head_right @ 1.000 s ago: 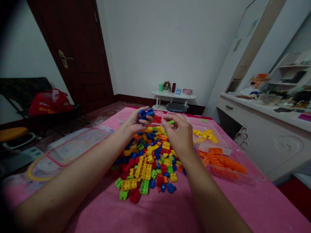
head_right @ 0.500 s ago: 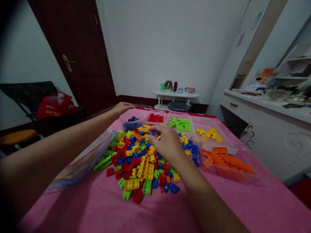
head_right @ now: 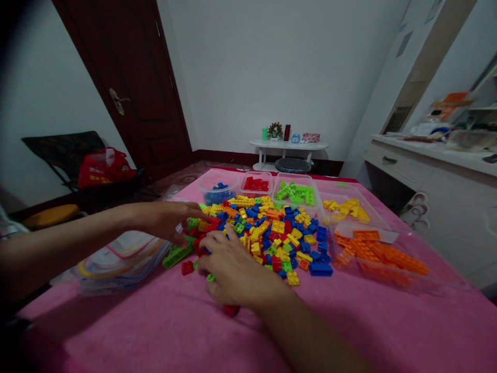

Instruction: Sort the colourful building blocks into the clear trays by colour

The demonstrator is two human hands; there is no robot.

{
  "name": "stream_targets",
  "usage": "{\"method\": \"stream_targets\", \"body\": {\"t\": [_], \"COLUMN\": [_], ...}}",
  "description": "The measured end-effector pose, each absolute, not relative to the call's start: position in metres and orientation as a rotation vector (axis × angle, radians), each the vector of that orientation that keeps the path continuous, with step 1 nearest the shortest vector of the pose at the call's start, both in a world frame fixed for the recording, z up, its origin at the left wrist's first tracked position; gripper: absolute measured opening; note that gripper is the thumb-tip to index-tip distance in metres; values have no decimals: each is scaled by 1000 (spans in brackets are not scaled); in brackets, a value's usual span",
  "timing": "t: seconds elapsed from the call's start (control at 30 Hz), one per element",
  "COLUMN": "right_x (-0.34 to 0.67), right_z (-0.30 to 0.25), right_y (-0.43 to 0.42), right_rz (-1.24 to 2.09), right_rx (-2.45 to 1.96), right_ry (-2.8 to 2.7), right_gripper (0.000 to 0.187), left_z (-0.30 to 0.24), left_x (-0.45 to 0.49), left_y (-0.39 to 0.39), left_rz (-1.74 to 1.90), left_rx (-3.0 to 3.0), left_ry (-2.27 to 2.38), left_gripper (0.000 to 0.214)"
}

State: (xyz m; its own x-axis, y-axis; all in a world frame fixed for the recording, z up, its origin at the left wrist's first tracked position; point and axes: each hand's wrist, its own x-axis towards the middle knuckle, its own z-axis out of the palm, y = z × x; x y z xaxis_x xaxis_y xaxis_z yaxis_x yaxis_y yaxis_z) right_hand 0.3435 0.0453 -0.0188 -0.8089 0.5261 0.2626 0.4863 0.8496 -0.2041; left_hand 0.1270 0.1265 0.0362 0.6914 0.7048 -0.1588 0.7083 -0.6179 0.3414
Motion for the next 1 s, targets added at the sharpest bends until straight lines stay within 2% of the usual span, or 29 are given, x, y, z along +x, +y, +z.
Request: {"method": "stream_targets", "body": {"t": [0.07,0.23,0.37,0.43,0.47,0.6,0.8,0.87,1.0], "right_x": [352,373,374,364,357,313,253,242,230], "right_z": [-15,-2,3,3,1,-6,-24,-32,-42], "right_y": [52,66,67,65,64,61,74,79,80], "right_rz": [144,58,58,123,159,202,218,244,202], "right_rx": [-858,-1057,-1109,-1079,-1053,-930,-973,-1038,-1148], "right_ry": [-2692,-2637,-2530,-2485,-2467,-2488,-2551,-2526,-2431], "right_gripper": [10,7,12,10,13,43,90,94,88], "left_z": [30,26,33,30,26,-3,-30,-28,-18], "left_x": [126,130,113,99,93,73,63,63,64], "left_y": [122,123,128,128,127,122,121,122,125], "left_rz": [58,235,289,269,257,234,235,245,246], "left_rx": [2526,2433,2597,2716,2759,2793,2632,2576,2502], "left_ry": [1073,994,1317,1496,1547,1596,1576,1579,1619], "left_gripper": [65,46,35,42,50,81,73,73,77]}}
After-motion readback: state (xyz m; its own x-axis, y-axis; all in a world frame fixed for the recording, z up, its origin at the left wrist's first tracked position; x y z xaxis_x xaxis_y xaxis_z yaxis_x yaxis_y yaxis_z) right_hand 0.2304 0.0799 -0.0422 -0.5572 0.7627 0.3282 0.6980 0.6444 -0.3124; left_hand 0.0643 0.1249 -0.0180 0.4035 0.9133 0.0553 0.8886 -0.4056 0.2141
